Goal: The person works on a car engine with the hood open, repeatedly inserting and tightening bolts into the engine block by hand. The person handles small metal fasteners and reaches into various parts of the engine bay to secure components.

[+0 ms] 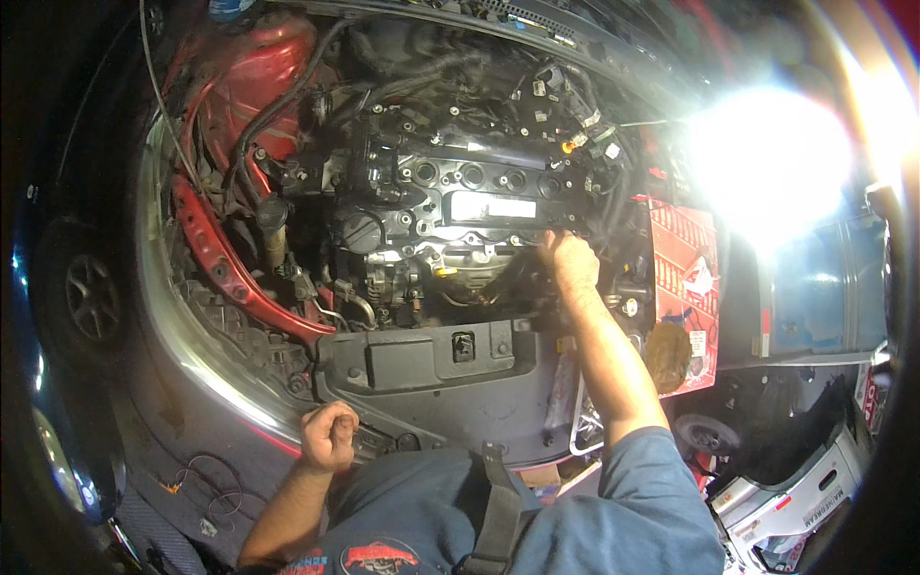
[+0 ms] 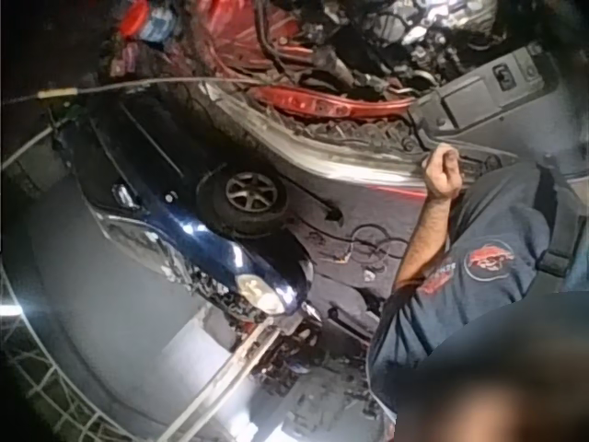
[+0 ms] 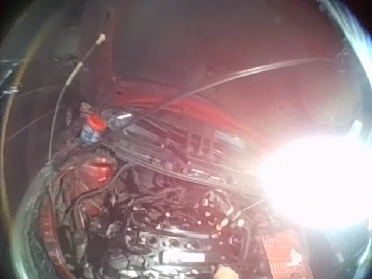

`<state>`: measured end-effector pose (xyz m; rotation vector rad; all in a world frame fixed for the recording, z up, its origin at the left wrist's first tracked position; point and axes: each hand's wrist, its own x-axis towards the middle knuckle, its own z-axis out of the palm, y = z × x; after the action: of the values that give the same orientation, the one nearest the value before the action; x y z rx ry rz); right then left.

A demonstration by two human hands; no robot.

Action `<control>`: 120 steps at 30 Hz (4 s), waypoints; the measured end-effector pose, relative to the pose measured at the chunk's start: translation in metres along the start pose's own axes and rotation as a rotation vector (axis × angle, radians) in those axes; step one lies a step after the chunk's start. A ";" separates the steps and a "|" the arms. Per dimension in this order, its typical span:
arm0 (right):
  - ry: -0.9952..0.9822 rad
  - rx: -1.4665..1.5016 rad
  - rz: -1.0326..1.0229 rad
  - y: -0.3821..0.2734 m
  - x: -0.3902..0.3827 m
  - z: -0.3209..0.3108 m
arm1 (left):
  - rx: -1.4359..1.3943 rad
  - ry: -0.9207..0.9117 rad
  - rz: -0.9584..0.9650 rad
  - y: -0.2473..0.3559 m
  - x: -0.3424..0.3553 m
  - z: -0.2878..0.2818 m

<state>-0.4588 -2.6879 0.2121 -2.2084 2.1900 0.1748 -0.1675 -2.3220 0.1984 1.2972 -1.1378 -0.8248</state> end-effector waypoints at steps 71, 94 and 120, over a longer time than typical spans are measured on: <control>-0.026 -0.266 -0.125 -0.011 -0.009 -0.010 | 0.027 0.011 -0.057 0.003 -0.001 0.000; -0.021 -0.058 -0.141 0.006 -0.008 -0.008 | 0.034 0.013 -0.111 -0.009 -0.007 0.002; 0.055 0.025 -0.167 0.002 -0.012 -0.007 | -0.006 0.010 -0.090 -0.011 -0.007 0.002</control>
<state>-0.4602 -2.6765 0.2207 -2.3961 2.0074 0.0834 -0.1702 -2.3178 0.1859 1.3535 -1.0746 -0.8863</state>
